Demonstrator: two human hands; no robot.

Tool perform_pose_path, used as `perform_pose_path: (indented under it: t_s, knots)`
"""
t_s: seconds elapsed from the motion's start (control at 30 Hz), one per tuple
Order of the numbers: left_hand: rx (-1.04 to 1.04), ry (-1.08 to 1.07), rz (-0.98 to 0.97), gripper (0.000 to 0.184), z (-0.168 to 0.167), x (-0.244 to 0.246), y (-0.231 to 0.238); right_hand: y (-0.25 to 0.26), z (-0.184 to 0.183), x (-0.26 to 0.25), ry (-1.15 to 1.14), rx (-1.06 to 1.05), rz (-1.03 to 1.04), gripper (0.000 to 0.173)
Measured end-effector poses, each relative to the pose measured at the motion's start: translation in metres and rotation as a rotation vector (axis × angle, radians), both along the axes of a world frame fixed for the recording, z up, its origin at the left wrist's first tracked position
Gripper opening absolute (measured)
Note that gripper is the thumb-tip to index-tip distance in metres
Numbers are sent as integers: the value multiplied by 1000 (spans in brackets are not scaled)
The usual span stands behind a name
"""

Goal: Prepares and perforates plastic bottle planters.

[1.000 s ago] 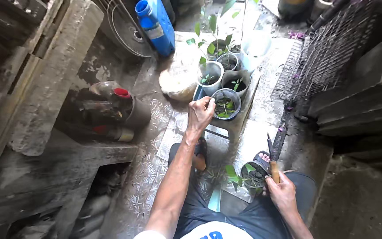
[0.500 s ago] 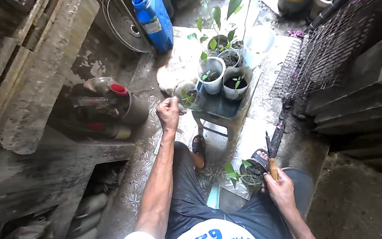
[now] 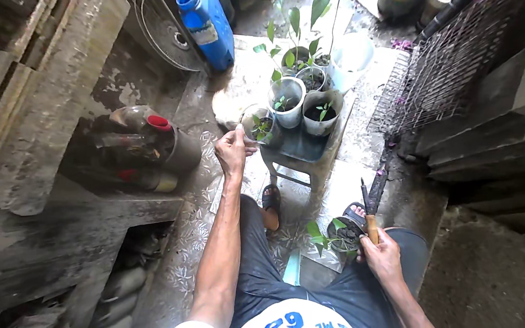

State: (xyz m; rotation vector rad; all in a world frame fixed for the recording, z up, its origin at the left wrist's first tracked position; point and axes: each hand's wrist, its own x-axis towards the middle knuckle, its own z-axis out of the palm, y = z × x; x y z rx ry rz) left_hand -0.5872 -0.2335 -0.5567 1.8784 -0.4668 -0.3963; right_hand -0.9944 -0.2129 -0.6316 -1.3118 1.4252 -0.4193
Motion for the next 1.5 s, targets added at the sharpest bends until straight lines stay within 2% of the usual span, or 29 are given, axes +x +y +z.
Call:
perform_pose_path:
  t_s: [0.1, 0.17, 0.23, 0.33, 0.4, 0.57, 0.73, 0.87, 0.93, 1.07, 1.13, 1.3, 1.37, 1.5]
  knots:
    - [-17, 9, 19, 41, -9, -14, 15, 0, 2, -1, -4, 10, -3, 24]
    - [86, -13, -60, 35, -26, -35, 34, 0, 5, -1, -10, 22, -12, 21]
    - [243, -65, -341, 33, -56, -60, 64, -1, 8, -1, -25, 48, -24, 20]
    - [405, -73, -873, 54, -100, -90, 88, -2, 15, -1, -55, 78, -44, 19]
    - [386, -75, -1025, 53, -104, -107, 92, -2, 24, -1, -67, 88, -67, 18]
    - [253, -170, -898, 32, -81, -99, 63, -1, 48, 2, -83, 65, -102, 22]
    - [126, -202, -941, 30, -49, -94, 42, -6, 75, 8, -131, 56, -136, 24]
    - [90, -140, -957, 30, -51, -107, 57, -12, 94, 16, -151, 14, -144, 25]
    - [60, -67, -973, 39, -55, -116, 69, -16, 104, 21, -157, 4, -143, 22]
    - [-71, -139, -1097, 81, -50, -131, 72, -26, 119, 33, -174, -27, -111, 12]
    - [-108, -168, -1098, 94, -39, -142, 70, -31, 127, 40, -168, -27, -89, 13]
    - [-320, -165, -1033, 111, -34, -153, 41, -44, 153, 61, -177, -31, -28, 13]
    - [-340, -186, -1013, 115, -31, -150, 29, -47, 160, 67, -212, -43, -21, 12]
    - [-387, -227, -967, 113, -28, -140, 15, -58, 167, 84, -271, -78, -41, 12]
